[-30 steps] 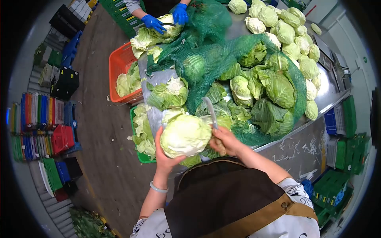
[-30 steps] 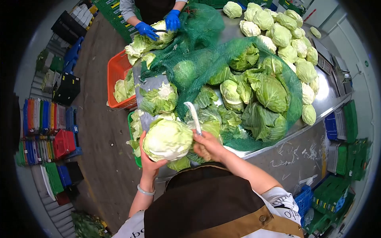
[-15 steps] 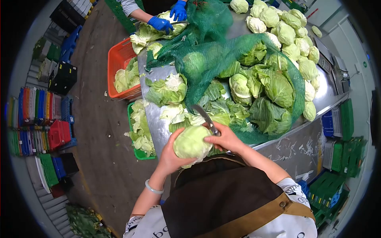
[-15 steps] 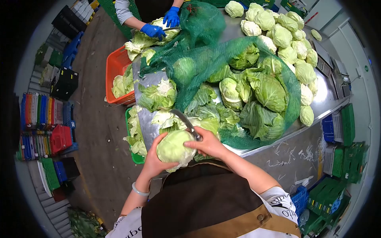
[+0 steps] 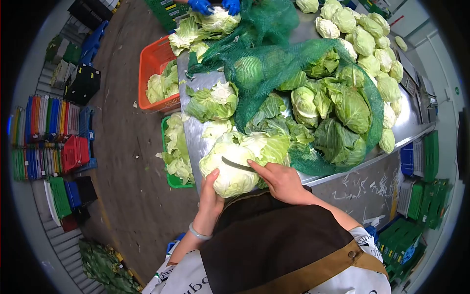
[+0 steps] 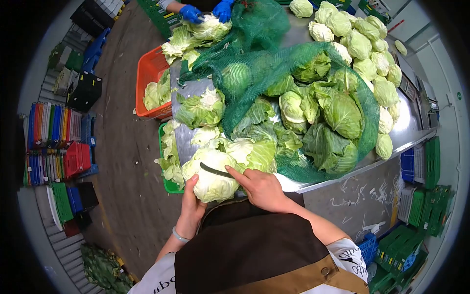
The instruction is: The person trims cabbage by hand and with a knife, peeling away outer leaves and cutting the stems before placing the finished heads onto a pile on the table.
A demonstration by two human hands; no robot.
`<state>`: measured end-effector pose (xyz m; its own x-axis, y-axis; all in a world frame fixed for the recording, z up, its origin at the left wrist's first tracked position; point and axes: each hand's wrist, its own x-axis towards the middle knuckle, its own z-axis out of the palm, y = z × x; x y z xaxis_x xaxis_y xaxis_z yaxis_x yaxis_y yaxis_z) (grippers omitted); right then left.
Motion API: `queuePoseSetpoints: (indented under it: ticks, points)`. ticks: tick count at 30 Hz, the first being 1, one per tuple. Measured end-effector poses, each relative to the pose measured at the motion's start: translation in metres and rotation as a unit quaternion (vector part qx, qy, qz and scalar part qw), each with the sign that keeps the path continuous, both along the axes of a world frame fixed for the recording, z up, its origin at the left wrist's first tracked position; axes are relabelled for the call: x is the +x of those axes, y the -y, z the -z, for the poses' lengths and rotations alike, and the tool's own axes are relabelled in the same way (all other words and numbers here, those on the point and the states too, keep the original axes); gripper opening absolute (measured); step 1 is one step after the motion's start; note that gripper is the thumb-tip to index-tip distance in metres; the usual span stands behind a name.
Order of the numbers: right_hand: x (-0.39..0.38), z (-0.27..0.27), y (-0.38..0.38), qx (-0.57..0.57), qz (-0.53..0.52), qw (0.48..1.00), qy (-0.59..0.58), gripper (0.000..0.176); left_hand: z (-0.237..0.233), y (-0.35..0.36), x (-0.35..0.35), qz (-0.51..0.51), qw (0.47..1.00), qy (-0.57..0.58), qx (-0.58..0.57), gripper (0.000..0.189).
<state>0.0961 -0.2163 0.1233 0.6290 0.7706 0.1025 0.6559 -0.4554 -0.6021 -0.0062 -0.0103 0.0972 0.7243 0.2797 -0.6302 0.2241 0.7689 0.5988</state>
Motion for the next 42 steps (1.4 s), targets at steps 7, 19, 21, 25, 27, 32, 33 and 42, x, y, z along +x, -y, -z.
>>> queuePoseSetpoints:
  ticks: [7,19,21,25,27,32,33,42]
  points:
    - [-0.001,-0.009,-0.012,-0.044,0.015,0.995,0.086,0.071,-0.005,0.005,-0.004,-0.019,0.998,-0.012,-0.053,0.057]
    - [0.043,0.001,-0.034,0.102,0.169,0.976,-0.087,0.023,0.004,0.022,-0.004,-0.029,0.997,-0.003,-0.076,0.058]
    - [0.044,-0.002,-0.032,0.078,0.152,0.982,-0.086,0.024,0.014,0.006,-0.005,0.026,0.998,0.015,-0.050,0.060]
    - [0.065,0.015,-0.034,0.064,0.202,0.975,-0.067,0.026,0.018,-0.011,-0.011,0.095,0.994,0.041,-0.021,0.078]
    - [0.086,0.033,-0.028,0.040,0.254,0.960,-0.115,0.030,0.012,-0.014,-0.009,0.110,0.990,0.091,-0.007,0.088]
    - [0.070,0.102,-0.008,0.052,0.244,0.939,-0.237,0.046,-0.006,-0.011,0.009,0.071,0.979,0.192,-0.007,0.108]
    - [0.065,0.090,-0.009,0.089,0.271,0.933,-0.219,0.049,0.003,-0.013,0.008,0.058,0.980,0.188,0.004,0.102]
    - [0.036,0.018,-0.018,0.174,0.225,0.923,-0.260,0.040,0.022,-0.006,0.033,0.006,0.986,0.166,0.024,0.074]
